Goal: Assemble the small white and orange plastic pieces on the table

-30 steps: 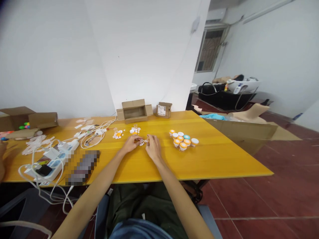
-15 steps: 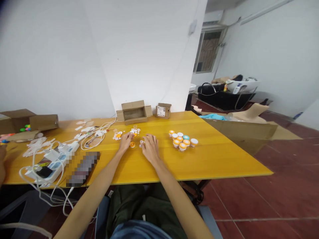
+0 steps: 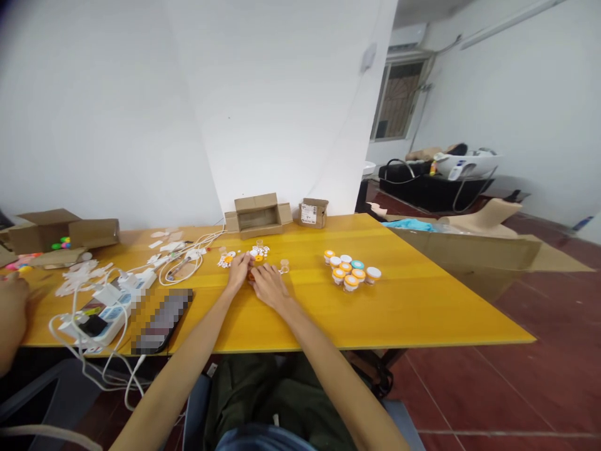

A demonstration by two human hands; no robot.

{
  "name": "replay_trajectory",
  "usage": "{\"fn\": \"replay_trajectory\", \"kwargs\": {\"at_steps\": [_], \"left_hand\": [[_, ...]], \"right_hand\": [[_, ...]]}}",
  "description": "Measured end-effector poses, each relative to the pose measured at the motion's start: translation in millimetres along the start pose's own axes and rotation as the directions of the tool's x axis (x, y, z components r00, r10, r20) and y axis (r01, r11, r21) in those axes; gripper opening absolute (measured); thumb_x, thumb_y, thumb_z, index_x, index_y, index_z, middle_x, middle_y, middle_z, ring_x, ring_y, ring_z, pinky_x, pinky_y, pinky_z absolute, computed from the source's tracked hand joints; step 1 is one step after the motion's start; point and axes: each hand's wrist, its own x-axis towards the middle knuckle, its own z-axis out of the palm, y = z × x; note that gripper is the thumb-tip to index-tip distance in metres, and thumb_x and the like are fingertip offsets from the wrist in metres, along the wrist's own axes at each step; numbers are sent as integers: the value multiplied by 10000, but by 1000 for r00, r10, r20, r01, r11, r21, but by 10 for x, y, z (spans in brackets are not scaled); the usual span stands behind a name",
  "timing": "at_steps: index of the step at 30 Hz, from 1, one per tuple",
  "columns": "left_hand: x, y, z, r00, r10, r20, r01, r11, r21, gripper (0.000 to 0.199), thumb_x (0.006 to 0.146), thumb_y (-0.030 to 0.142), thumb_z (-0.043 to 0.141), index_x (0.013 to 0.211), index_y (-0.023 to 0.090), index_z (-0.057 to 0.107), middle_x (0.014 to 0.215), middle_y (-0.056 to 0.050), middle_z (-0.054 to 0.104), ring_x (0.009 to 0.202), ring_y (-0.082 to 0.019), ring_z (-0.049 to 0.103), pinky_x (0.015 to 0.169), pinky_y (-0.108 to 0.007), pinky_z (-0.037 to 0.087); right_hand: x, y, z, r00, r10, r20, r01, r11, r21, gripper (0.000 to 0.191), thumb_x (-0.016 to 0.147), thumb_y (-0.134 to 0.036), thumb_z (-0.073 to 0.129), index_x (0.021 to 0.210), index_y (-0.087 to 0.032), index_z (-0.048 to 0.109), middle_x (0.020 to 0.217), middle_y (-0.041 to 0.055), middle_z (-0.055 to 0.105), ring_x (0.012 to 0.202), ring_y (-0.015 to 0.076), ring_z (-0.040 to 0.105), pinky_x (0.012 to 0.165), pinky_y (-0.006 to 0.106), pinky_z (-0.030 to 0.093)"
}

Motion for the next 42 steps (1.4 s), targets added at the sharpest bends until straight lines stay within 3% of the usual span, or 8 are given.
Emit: {"fn": "replay_trajectory", "kwargs": {"at_steps": [6,10,14,18,26,33,42], "left_hand": [[-28,-6,16,996,-4,90,8,999,-45,388,905,473,520,703,185,683,612,-9,648,622,-165,597,616,-275,484],[-56,21,34,988,11,151,-2,998,-58,393,884,504,555,706,181,691,662,-14,680,673,-171,606,652,-283,494],[-72,42,33,969,19,247,7,995,-101,416,853,553,589,707,174,675,672,-8,671,692,-174,601,667,-292,495],[-92,57,9,954,28,298,20,988,-156,380,825,537,646,697,180,658,626,6,635,681,-171,599,660,-291,497],[-145,112,-22,963,8,269,30,990,-134,337,809,517,647,703,201,601,639,9,601,684,-161,581,646,-276,479],[-156,102,-12,960,12,279,35,986,-163,433,803,589,641,644,201,531,558,42,494,558,-127,494,560,-259,451],[-172,83,3,969,29,245,-35,999,21,437,898,573,511,662,206,520,640,21,550,685,-154,517,677,-269,461]], "right_hand": [[-42,83,57,990,125,-66,-109,973,203,198,855,-146,581,1008,-256,642,1007,61,706,973,246,622,894,400,505],[-55,138,23,945,288,-156,-211,899,383,236,867,-185,559,1072,-261,649,1075,60,718,1011,240,654,910,402,523],[-34,169,18,910,373,-183,-241,833,498,231,852,-229,583,1069,-241,661,1044,67,731,924,236,678,857,393,553],[-22,175,36,905,381,-190,-229,812,536,250,847,-236,597,1084,-240,674,1039,64,732,894,227,678,850,383,560],[-27,182,45,915,348,-202,-195,822,535,201,846,-237,624,1028,-255,707,955,56,713,851,231,665,803,380,571],[-15,169,39,928,347,-138,-205,782,588,192,816,-225,662,997,-250,721,902,37,694,809,215,661,790,371,575],[-23,138,-6,932,347,-107,-218,769,602,201,788,-171,667,966,-244,726,935,37,685,777,197,652,765,354,578]]}}
